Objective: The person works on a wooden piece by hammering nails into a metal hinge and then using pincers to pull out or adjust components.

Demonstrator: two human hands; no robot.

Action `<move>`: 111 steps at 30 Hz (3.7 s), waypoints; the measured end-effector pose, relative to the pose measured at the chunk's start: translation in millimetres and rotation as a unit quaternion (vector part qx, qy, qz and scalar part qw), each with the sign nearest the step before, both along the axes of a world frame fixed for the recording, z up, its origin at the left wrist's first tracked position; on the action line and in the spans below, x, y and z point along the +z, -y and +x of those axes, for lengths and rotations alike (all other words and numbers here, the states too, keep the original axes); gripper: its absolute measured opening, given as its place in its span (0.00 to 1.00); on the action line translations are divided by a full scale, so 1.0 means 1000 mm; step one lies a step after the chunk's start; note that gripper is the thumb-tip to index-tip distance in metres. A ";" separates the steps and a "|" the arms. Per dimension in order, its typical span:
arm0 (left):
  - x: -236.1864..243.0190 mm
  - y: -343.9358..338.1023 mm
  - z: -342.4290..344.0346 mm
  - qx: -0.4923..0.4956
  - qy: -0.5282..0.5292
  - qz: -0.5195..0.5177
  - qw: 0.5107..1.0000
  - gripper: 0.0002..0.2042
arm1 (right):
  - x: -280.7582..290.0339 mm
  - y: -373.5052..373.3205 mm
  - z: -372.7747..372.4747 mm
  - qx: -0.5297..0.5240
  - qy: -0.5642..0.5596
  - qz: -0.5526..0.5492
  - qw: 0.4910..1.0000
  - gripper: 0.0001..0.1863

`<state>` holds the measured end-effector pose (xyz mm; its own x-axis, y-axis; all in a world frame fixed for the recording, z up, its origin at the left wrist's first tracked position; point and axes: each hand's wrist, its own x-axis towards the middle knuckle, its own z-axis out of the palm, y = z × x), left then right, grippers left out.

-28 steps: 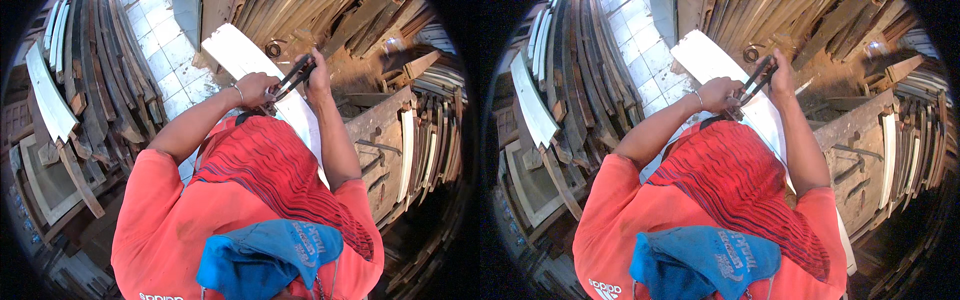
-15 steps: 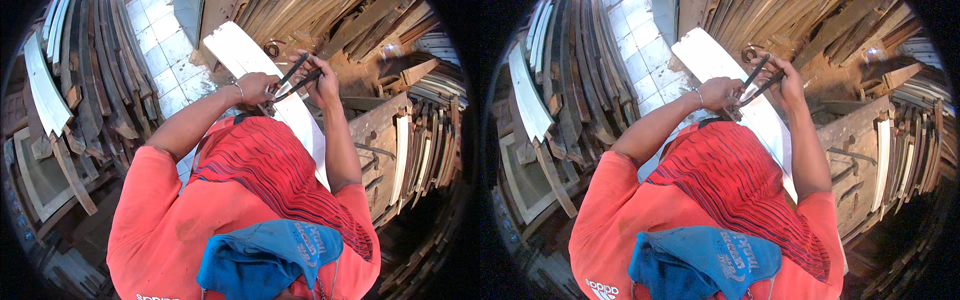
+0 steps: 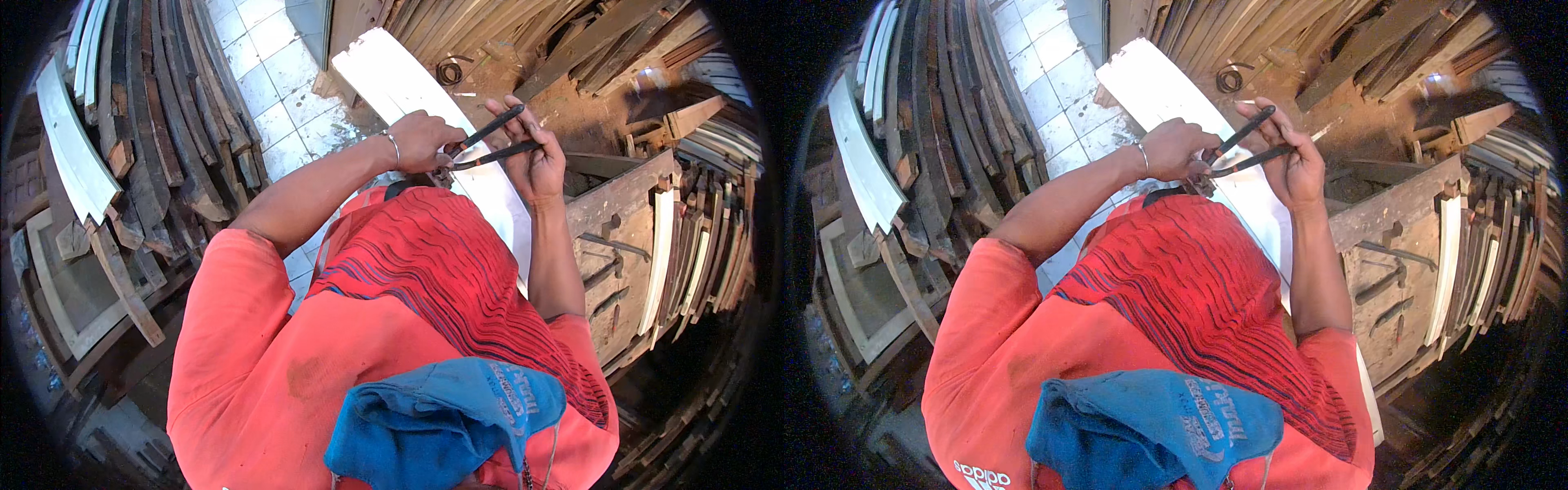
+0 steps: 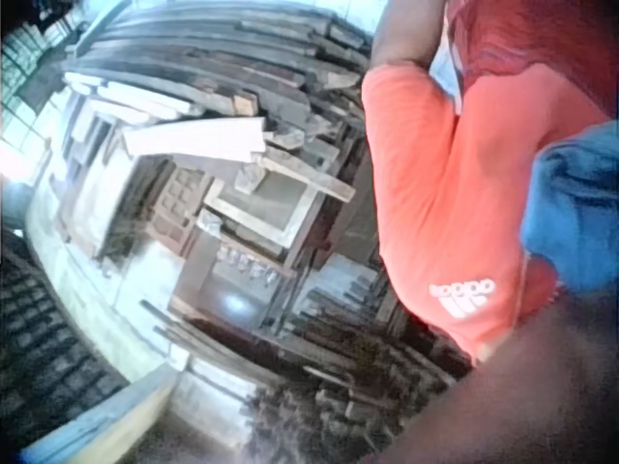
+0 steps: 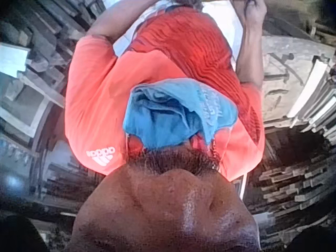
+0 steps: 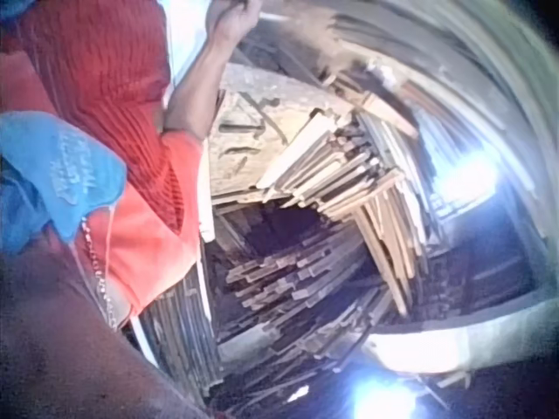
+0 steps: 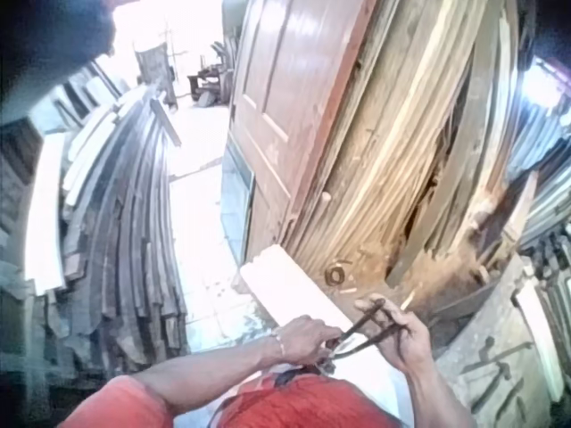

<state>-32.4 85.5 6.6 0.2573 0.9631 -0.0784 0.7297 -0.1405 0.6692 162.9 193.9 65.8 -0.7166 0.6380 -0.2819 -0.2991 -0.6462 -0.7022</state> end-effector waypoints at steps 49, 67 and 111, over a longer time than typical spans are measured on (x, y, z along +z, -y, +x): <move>-0.029 0.035 0.031 0.197 0.095 0.034 0.975 0.18 | -0.008 -0.026 -0.054 0.024 0.165 0.055 0.984 0.26; -0.018 0.015 0.008 0.090 -0.021 -0.013 0.996 0.16 | -0.001 -0.025 -0.008 0.106 0.000 0.070 0.992 0.36; -0.009 0.050 0.009 0.089 0.207 0.054 0.973 0.10 | 0.029 0.074 -0.009 -0.002 0.091 0.292 0.952 0.18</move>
<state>-23.3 35.8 -2.0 0.0745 0.9920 0.1015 0.4193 -0.1235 0.8994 153.5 120.1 94.6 -0.6869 0.7267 0.0013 -0.1391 -0.1296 -0.9818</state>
